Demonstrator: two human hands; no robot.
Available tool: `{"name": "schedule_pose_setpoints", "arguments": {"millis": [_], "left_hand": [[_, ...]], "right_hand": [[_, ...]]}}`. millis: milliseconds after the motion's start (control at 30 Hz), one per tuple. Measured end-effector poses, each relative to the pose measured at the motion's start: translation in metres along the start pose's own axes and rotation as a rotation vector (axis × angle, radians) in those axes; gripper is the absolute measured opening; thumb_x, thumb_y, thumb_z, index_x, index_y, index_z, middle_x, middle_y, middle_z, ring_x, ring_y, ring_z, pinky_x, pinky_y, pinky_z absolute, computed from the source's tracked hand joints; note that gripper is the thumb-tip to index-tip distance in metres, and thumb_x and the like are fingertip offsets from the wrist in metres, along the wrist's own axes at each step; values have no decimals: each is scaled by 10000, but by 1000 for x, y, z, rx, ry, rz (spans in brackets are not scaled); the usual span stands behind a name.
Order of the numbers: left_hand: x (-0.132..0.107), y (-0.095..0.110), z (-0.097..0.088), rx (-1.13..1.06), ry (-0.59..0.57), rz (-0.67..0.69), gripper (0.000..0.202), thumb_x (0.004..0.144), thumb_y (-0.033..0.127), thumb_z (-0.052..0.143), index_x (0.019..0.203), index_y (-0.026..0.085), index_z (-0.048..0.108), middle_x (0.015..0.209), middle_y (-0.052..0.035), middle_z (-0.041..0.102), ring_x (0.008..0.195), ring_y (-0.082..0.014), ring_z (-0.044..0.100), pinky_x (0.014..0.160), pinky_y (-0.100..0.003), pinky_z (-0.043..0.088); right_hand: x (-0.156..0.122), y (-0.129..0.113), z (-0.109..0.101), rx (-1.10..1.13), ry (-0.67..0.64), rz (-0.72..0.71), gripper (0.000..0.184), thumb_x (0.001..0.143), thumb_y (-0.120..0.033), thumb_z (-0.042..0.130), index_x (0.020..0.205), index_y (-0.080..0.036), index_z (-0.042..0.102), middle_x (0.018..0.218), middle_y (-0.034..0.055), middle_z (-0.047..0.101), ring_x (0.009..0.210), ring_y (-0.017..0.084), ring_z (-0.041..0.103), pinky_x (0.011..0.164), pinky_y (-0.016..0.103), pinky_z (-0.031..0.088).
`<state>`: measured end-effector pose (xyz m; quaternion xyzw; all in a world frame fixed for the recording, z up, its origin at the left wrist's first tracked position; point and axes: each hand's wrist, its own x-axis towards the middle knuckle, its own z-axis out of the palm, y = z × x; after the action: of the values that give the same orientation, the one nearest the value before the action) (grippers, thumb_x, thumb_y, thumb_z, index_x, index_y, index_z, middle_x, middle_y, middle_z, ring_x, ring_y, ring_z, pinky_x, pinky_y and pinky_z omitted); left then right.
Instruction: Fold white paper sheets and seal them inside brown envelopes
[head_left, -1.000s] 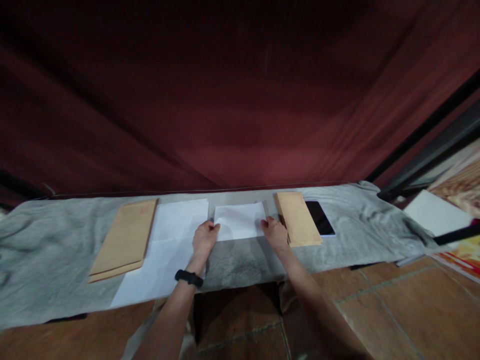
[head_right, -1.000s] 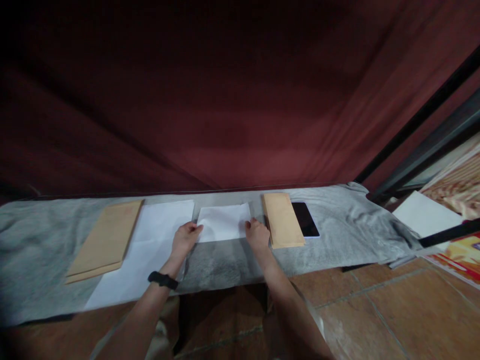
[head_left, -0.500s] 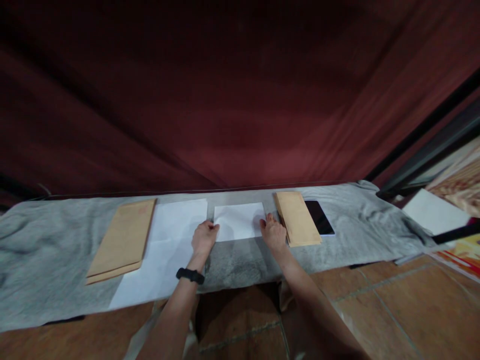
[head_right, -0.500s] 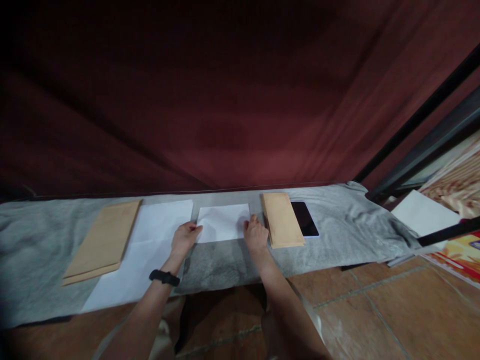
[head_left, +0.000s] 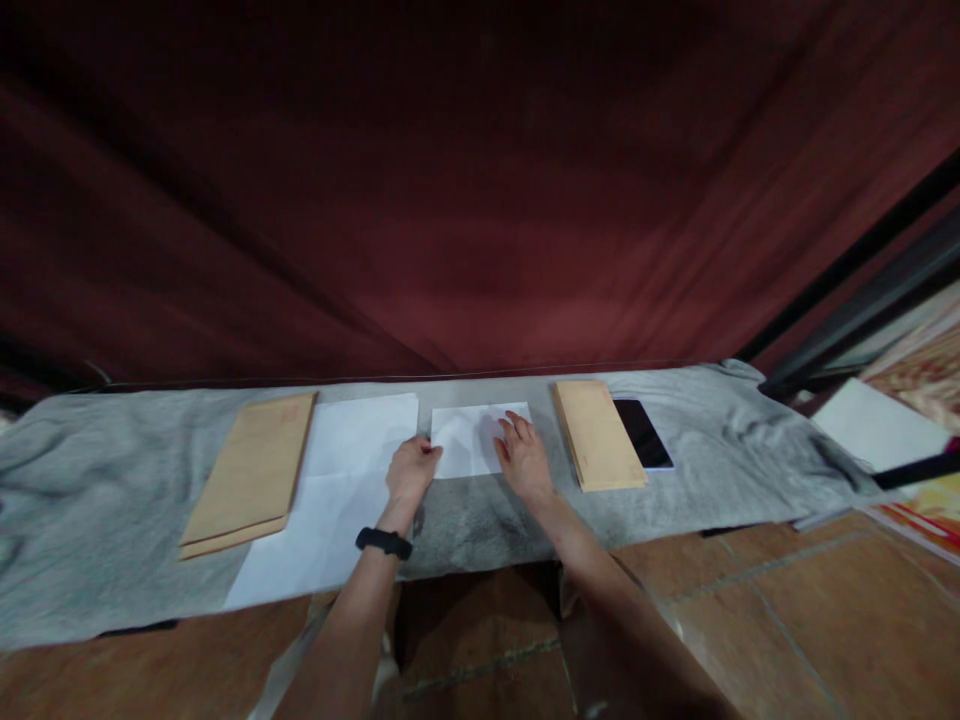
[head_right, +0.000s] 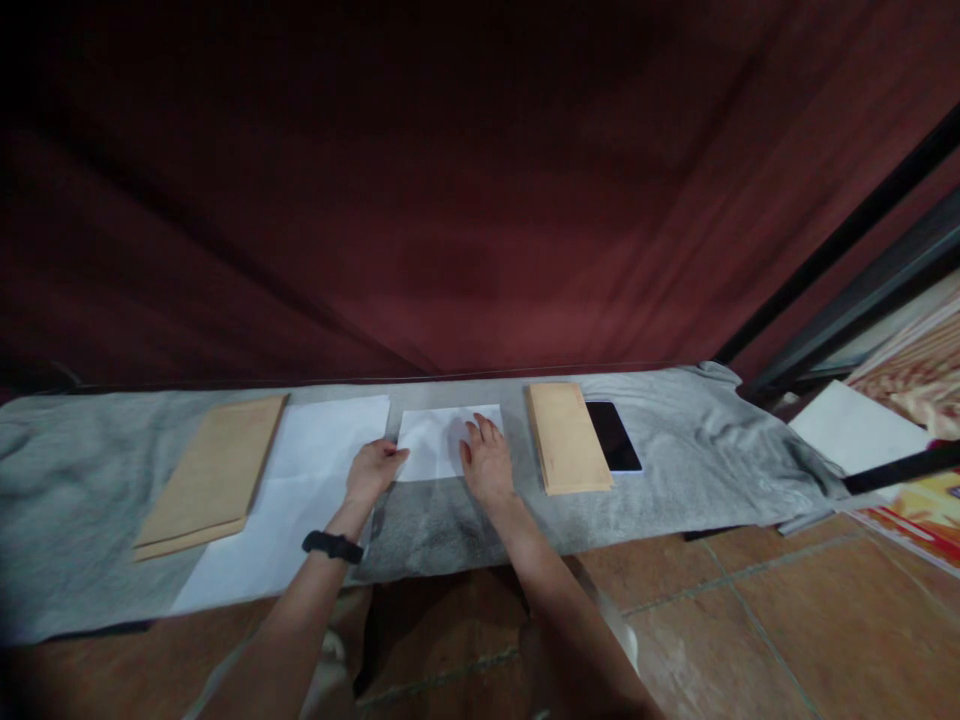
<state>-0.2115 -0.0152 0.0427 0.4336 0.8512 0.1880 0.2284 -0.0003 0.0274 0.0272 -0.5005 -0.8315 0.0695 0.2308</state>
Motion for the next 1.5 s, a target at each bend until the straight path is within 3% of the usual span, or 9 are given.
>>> {"name": "schedule_pose_setpoints", "arguments": {"millis": [233,433,500,600,700,767,900,1167,1500], "left_hand": [[-1,1,1,10,-1,19,119,869,325,609,898,225,666,834,-36,731,819,-197,691,647,-258,428],[-21,15,0,161,99,-11,312,902,309,568,1199,216,579,957,-92,734,924,-267,713,751,-334,495],[-29,21,5,224,201,69,349,920,258,518,1256,175,564,1044,-142,718,1011,-294,696,838,-382,511],[-33,27,22,215,348,322,395,961,234,434,1319,130,565,1305,-195,632,1240,-294,596,1033,-419,465],[-30,33,45,133,295,564,476,1009,322,385,1430,141,513,1532,-148,489,1441,-267,420,1174,-427,365],[-29,36,59,146,218,607,514,1029,370,342,1463,141,496,1575,-122,451,1495,-269,341,1222,-452,298],[-32,39,74,219,171,554,562,1043,400,276,1505,138,460,1592,-112,426,1532,-273,265,1260,-475,195],[-32,31,77,331,212,437,563,1033,357,281,1559,179,373,1634,-101,336,1551,-260,208,1260,-527,132],[-34,17,66,318,326,368,617,1015,332,322,1512,-31,375,1595,-264,334,1513,-324,303,1233,-482,248]], "right_hand": [[-5,-11,22,-9,-100,-44,472,1058,-327,385,1480,-153,505,1608,105,401,1475,252,364,1204,416,308],[-10,-10,30,-107,-136,-25,500,1069,-402,364,1527,-218,448,1626,89,362,1489,275,349,1223,463,247],[-11,-10,31,-113,-141,-20,506,1070,-404,355,1533,-218,439,1628,91,356,1490,280,350,1223,464,243],[-11,-10,32,-110,-148,-19,517,1068,-404,348,1546,-219,417,1632,95,342,1496,282,339,1223,472,240],[-11,-9,32,-115,-166,-25,517,1062,-358,350,1556,-214,399,1638,95,326,1508,290,317,1229,478,224],[-12,-9,32,-128,-185,-30,521,1048,-284,357,1562,-205,386,1643,88,317,1514,287,304,1234,467,216],[-11,-8,33,-150,-202,-28,546,1020,-197,360,1566,-202,376,1644,80,311,1511,275,311,1231,455,225],[-5,3,32,-171,-115,64,495,1063,-346,353,1539,-231,426,1620,89,370,1489,279,351,1207,484,255],[-6,23,15,-227,-2,191,534,1035,-361,428,1492,-88,461,1517,208,498,1374,321,476,1123,475,358]]}}
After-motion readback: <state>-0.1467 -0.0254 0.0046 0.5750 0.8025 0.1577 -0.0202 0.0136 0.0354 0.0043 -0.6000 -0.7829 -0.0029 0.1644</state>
